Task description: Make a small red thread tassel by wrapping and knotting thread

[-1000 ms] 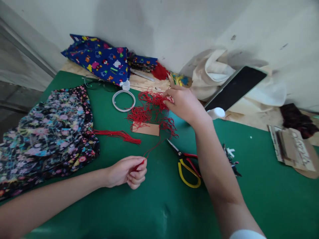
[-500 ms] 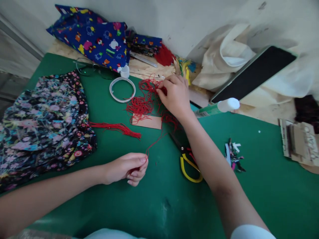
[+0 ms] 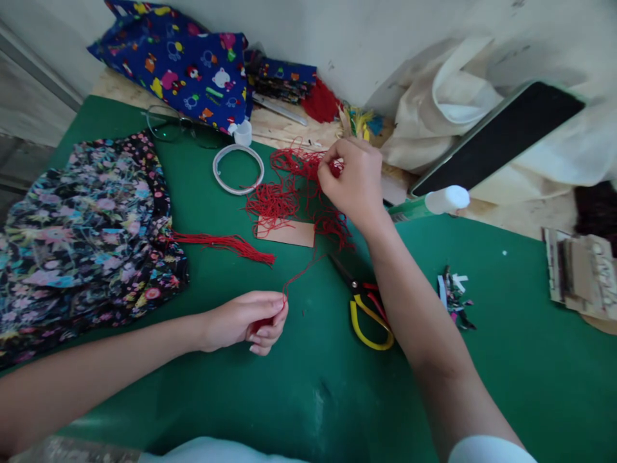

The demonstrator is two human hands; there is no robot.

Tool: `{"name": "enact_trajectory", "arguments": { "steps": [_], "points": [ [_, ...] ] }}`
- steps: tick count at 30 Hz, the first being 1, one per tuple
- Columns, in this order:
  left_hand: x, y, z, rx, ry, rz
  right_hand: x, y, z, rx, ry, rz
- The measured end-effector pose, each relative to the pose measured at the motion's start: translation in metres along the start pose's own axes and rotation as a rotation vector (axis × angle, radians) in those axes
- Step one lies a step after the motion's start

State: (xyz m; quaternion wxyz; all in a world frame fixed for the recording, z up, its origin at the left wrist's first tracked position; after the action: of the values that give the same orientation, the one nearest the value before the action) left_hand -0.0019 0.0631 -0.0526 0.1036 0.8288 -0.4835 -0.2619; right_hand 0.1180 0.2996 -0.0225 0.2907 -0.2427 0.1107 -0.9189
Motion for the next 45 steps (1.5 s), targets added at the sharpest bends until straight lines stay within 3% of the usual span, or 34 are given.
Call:
{"name": "enact_trajectory", "arguments": {
  "steps": [2, 8, 11, 14, 16, 21, 24, 29, 34, 45],
  "points": [
    [0.0, 0.0, 0.0, 0.002, 0.003, 0.001, 0.003, 0.0, 0.005, 0.11, -0.091, 0.048],
    [-0.001, 0.0, 0.0, 0.0, 0.012, 0.003, 0.01, 0.002, 0.032, 0.638, -0.35, 0.135],
    [-0.002, 0.0, 0.0, -0.004, 0.015, 0.001, 0.013, 0.009, 0.041, 0.88, -0.345, 0.176],
    [-0.002, 0.0, 0.0, -0.008, 0.013, -0.002, 0.017, 0.015, 0.046, 1.014, -0.289, 0.165],
    [-0.003, 0.0, -0.001, -0.006, 0.012, 0.0, 0.02, 0.015, 0.047, 0.959, -0.233, 0.149],
    [-0.004, 0.0, -0.001, -0.01, 0.012, 0.006, 0.02, 0.005, 0.04, 0.49, -0.013, 0.083],
    [-0.003, 0.0, 0.0, -0.007, 0.014, 0.004, 0.015, 0.002, 0.026, 0.345, 0.032, 0.031],
    [-0.003, -0.001, -0.001, -0.003, 0.014, 0.004, 0.012, 0.002, 0.002, 0.233, 0.11, -0.006],
    [-0.005, -0.001, -0.002, -0.007, 0.016, 0.009, 0.016, 0.004, -0.011, 0.216, 0.153, -0.009],
    [-0.004, -0.001, -0.001, 0.003, 0.017, 0.001, 0.008, 0.002, 0.006, 0.075, -0.079, -0.121]
  ]
}}
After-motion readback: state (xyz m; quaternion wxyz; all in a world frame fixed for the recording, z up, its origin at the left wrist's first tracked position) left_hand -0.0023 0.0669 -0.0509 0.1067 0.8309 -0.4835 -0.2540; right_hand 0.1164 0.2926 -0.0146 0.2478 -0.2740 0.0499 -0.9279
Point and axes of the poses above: each hand's wrist, its own y-axis away from the middle knuckle, its own z-axis out of the back of the hand, x = y × z, the point moved 3 cm from there along -y, towards the middle knuckle, and after that the axes turned 2 degrees about y, right-handed, at the moved point
